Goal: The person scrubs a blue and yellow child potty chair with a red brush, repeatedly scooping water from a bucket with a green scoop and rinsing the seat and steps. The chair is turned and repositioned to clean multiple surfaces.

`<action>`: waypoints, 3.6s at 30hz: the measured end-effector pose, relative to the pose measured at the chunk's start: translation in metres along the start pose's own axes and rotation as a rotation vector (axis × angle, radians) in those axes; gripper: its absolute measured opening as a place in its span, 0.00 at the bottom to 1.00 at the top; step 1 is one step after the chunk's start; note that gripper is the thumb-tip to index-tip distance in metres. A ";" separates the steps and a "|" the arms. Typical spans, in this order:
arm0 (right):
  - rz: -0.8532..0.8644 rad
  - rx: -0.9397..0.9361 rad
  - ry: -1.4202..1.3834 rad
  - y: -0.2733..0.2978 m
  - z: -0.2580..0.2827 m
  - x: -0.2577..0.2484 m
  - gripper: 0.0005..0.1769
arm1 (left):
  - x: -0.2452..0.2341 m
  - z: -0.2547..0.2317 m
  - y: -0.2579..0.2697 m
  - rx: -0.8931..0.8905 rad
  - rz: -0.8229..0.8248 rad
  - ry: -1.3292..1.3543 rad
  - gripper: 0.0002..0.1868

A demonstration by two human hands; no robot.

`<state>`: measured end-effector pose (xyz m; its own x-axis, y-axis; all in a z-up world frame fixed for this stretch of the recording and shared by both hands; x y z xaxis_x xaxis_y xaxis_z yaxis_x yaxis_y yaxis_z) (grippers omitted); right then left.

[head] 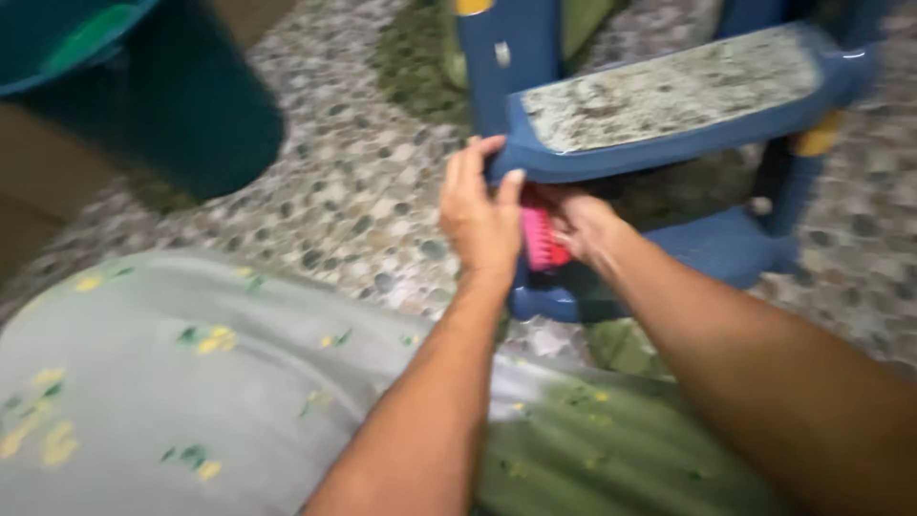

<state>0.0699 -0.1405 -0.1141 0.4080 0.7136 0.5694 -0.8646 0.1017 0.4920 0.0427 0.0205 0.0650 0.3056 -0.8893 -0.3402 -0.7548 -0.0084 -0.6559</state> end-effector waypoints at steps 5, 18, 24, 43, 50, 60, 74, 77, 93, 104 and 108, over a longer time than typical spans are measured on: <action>-0.279 -0.142 0.494 -0.038 -0.013 -0.039 0.07 | 0.002 0.001 0.003 -0.013 0.017 0.007 0.23; -0.341 -1.129 0.950 0.079 -0.047 -0.025 0.21 | 0.004 0.006 0.003 -0.044 0.010 0.129 0.22; 0.087 -1.265 1.338 0.161 -0.014 0.086 0.24 | -0.005 0.018 -0.017 0.033 0.037 0.136 0.11; 0.421 -1.318 1.615 0.141 -0.005 0.071 0.12 | -0.001 0.015 -0.021 0.017 -0.005 -0.151 0.09; 0.155 -1.434 1.663 0.127 0.018 0.082 0.09 | -0.002 0.024 -0.023 -0.101 0.023 -0.094 0.09; 0.218 -1.096 1.567 0.136 -0.008 0.064 0.15 | -0.008 0.050 -0.015 -0.328 -0.163 0.236 0.10; -0.348 -1.078 1.000 0.168 0.035 0.128 0.18 | -0.018 0.048 -0.047 -0.402 -0.153 0.092 0.12; -0.396 -1.148 1.107 0.160 0.065 0.146 0.18 | -0.021 0.046 -0.044 -0.441 -0.213 0.079 0.12; -0.451 -1.220 1.274 0.169 0.062 0.117 0.14 | -0.007 0.024 -0.041 -0.249 -0.190 -0.154 0.09; -0.768 -1.439 0.888 0.178 0.157 -0.015 0.15 | 0.015 0.012 -0.023 -0.362 0.068 -0.395 0.20; -0.891 -1.400 0.746 0.192 0.182 -0.039 0.17 | 0.017 0.001 -0.020 -0.321 0.037 -0.439 0.19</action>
<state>-0.0585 -0.2753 0.0778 0.9722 0.2124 -0.0990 -0.2266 0.7447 -0.6277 0.0635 0.0058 0.0710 0.4372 -0.6176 -0.6538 -0.8879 -0.1808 -0.4230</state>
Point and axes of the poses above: each hand's wrist, its own y-axis away from the middle knuckle, its own x-axis out of the palm, z = x × y, the point moved 6 cm from there along -y, towards the middle knuckle, and after that the axes turned 3 degrees about -y, right-handed, at the moved point
